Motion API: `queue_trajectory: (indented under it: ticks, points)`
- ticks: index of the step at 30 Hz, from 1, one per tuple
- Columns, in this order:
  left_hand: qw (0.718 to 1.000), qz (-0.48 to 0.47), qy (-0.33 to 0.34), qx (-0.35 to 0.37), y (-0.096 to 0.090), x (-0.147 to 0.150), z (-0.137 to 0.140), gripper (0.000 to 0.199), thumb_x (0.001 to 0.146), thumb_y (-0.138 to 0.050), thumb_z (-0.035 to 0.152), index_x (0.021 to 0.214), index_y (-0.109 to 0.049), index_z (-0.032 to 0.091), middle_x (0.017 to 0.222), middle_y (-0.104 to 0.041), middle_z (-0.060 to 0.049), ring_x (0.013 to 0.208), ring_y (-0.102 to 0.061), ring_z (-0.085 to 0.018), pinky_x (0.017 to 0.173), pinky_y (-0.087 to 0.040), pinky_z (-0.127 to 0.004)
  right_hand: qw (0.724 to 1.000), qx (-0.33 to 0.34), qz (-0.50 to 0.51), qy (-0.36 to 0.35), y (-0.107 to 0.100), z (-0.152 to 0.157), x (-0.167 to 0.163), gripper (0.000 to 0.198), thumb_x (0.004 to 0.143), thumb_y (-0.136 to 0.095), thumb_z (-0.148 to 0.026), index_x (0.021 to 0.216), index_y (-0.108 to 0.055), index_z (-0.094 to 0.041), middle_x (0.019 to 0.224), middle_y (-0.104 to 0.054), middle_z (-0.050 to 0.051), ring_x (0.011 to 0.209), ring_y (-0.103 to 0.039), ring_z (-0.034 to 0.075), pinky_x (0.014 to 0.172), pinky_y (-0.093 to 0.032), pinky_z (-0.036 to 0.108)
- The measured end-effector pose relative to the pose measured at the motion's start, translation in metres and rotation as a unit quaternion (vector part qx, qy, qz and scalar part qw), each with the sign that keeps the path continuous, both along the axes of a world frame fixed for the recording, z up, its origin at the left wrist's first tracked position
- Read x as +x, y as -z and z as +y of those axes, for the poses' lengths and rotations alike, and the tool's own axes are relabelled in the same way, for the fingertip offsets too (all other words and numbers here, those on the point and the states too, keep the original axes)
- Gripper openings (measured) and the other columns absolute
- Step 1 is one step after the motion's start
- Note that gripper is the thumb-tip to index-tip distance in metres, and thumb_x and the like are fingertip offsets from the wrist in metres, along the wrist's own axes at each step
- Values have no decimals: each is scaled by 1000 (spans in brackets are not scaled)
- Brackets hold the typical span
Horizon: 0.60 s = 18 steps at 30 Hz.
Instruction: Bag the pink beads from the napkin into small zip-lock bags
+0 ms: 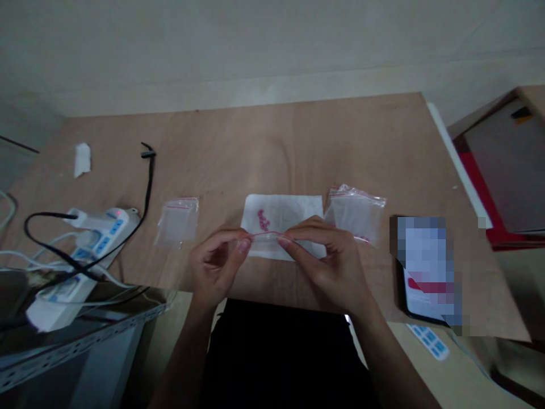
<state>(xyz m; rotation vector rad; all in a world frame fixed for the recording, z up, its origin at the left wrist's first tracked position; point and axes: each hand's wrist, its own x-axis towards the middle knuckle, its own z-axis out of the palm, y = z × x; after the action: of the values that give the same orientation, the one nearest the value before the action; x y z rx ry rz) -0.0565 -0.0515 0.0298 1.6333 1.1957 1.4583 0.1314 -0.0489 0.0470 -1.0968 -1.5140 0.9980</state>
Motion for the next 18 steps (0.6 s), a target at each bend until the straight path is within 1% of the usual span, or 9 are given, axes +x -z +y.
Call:
queue_trajectory:
  ticks: [3,6,9,13,15,18]
  points:
    - [999,30,9,-23,3,-4,3,12,85,-66,15,90,-75,22,82,-74,-2,76,-68,-13,67,-53,-23,999,-42,18,-6,6,2,5,9,82,-73,-21,90,-75,-25,85,-75,0,80,-67,15,73,-52,30]
    - [999,27,25,-35,4,-4,5,12,85,-66,15,89,-74,22,81,-73,-2,77,-68,-14,67,-54,-25,995,-67,67,6,10,3,6,7,82,-72,-20,87,-74,-25,81,-73,-1,77,-67,15,70,-53,30]
    - [998,18,34,-40,5,-3,7,10,85,-66,15,89,-73,21,79,-71,-2,74,-67,-14,64,-52,-24,996,-34,84,21,10,3,5,9,84,-68,-15,84,-73,-23,77,-72,0,74,-66,14,68,-52,30]
    - [999,22,16,-35,4,0,10,5,82,-68,14,82,-69,19,75,-69,0,68,-64,-12,59,-50,-22,998,14,49,26,6,5,7,12,83,-66,-10,84,-71,-21,75,-72,0,70,-64,13,69,-52,31]
    - [999,23,15,-28,3,1,11,5,82,-68,14,80,-68,19,74,-68,0,68,-64,-12,58,-50,-22,999,0,38,21,5,6,7,11,83,-68,-11,87,-71,-21,79,-72,0,73,-65,13,70,-52,30]
    - [999,14,24,-26,1,4,10,6,83,-66,14,81,-67,19,73,-66,-1,70,-63,-13,60,-50,-24,998,-40,43,3,6,6,4,11,82,-71,-16,92,-72,-21,83,-72,1,79,-66,14,70,-53,28]
